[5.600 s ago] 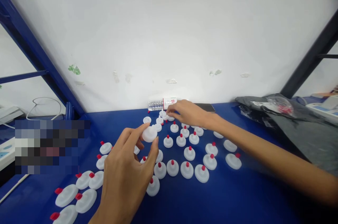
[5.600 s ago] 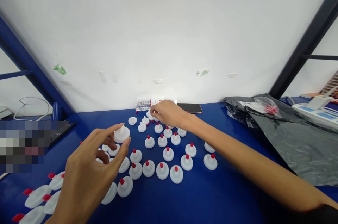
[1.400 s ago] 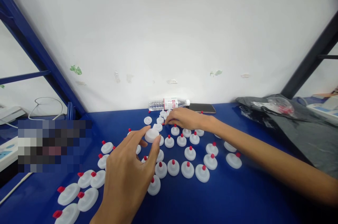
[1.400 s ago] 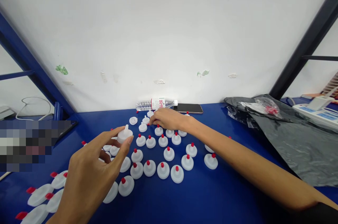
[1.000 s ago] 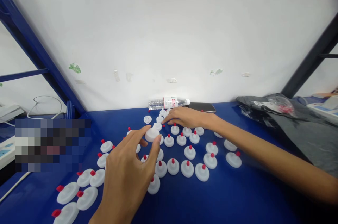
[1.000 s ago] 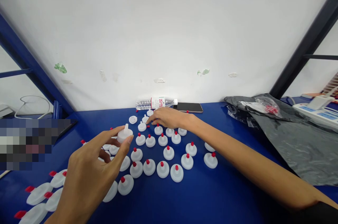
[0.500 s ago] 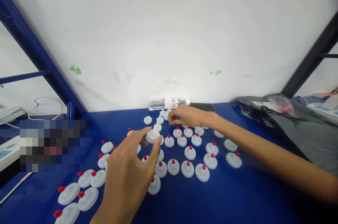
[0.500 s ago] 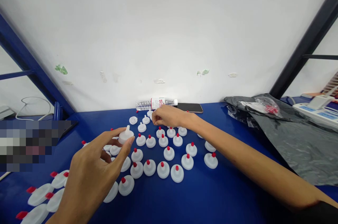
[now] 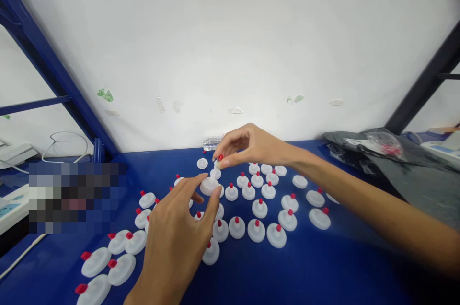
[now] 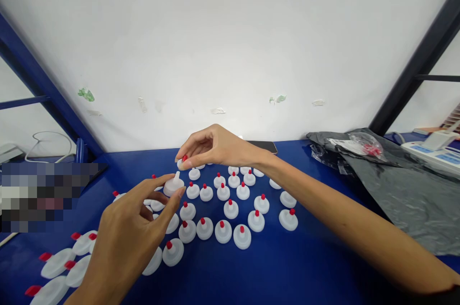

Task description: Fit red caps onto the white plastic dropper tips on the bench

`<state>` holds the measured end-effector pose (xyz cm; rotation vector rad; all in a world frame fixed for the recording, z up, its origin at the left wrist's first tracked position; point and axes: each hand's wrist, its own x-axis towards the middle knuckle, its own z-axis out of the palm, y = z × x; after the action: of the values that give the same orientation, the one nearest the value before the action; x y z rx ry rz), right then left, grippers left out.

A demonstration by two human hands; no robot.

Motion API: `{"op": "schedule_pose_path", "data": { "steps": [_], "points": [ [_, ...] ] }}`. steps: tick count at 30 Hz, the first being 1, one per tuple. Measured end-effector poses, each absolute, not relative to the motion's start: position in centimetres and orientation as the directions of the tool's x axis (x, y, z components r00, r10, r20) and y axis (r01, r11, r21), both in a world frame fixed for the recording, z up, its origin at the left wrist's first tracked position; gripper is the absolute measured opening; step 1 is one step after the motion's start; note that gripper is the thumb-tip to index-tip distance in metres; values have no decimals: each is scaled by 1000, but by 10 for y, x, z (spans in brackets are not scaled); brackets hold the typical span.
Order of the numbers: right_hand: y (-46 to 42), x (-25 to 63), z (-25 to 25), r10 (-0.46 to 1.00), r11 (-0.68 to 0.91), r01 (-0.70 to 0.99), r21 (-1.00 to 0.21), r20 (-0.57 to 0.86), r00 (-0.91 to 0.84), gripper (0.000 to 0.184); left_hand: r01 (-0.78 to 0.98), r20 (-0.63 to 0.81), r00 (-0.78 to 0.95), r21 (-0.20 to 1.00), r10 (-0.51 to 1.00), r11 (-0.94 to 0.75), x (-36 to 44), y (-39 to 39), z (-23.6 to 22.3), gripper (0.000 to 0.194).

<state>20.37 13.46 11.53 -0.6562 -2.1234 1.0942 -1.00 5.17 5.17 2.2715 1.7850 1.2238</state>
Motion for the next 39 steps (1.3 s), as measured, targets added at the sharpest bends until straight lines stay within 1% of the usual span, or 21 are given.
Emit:
{"op": "schedule_pose_path", "data": {
  "steps": [6, 9, 11, 14, 16, 18, 20, 21, 23, 25, 26, 29, 31, 32, 35, 37, 39],
  "points": [
    [122, 190, 110, 650, 526, 134, -840, 296, -699, 18, 807, 613, 57, 436, 788, -397, -9, 52, 52, 30],
    [117, 187, 111, 653, 542, 122, -831, 325, -684, 18, 800, 641, 50, 433, 765, -416, -9, 52, 52, 29],
    [117, 187, 114, 652, 562, 132, -816, 340, -678, 18, 801, 646, 45, 433, 762, -414, -10, 51, 52, 33],
    [125, 194, 114, 671, 588, 200, -784, 336, -660, 19, 809, 638, 24, 439, 769, -390, -10, 50, 53, 46],
    [136, 202, 109, 708, 611, 305, -730, 333, -622, 19, 804, 636, 11, 453, 772, -385, -10, 49, 53, 47],
    [150, 210, 98, 749, 631, 460, -625, 336, -571, 16, 782, 638, 10, 475, 770, -404, -9, 49, 53, 40],
    [162, 215, 84, 777, 621, 594, -512, 297, -556, 14, 760, 643, 14, 491, 766, -425, -8, 49, 54, 32],
    [167, 216, 76, 785, 611, 632, -476, 264, -560, 13, 754, 646, 17, 493, 763, -434, -8, 49, 55, 29],
    [173, 217, 65, 787, 602, 660, -451, 195, -585, 12, 751, 655, 18, 490, 756, -443, -8, 48, 56, 25],
    [175, 216, 59, 778, 605, 656, -450, 159, -608, 12, 751, 658, 17, 488, 753, -444, -8, 48, 56, 24],
    [174, 216, 59, 776, 605, 657, -450, 147, -614, 15, 751, 655, 18, 490, 755, -443, -8, 48, 57, 24],
    [171, 217, 65, 771, 598, 646, -475, 121, -625, 31, 751, 653, 30, 485, 757, -448, -9, 48, 57, 21],
    [171, 221, 70, 795, 582, 666, -467, 152, -587, 34, 749, 662, 35, 478, 749, -458, -9, 48, 57, 20],
    [173, 224, 73, 815, 568, 698, -437, 178, -552, 33, 748, 664, 35, 479, 747, -460, -10, 49, 56, 21],
    [186, 231, 74, 867, 493, 819, -293, 241, -436, 28, 736, 651, 37, 496, 758, -461, -10, 50, 55, 23],
    [198, 234, 72, 881, 458, 859, -228, 246, -404, 24, 736, 632, 34, 508, 774, -448, -11, 51, 55, 24],
    [210, 232, 68, 886, 444, 876, -187, 237, -398, 23, 742, 617, 30, 514, 786, -431, -12, 51, 55, 26]
  ]
}}
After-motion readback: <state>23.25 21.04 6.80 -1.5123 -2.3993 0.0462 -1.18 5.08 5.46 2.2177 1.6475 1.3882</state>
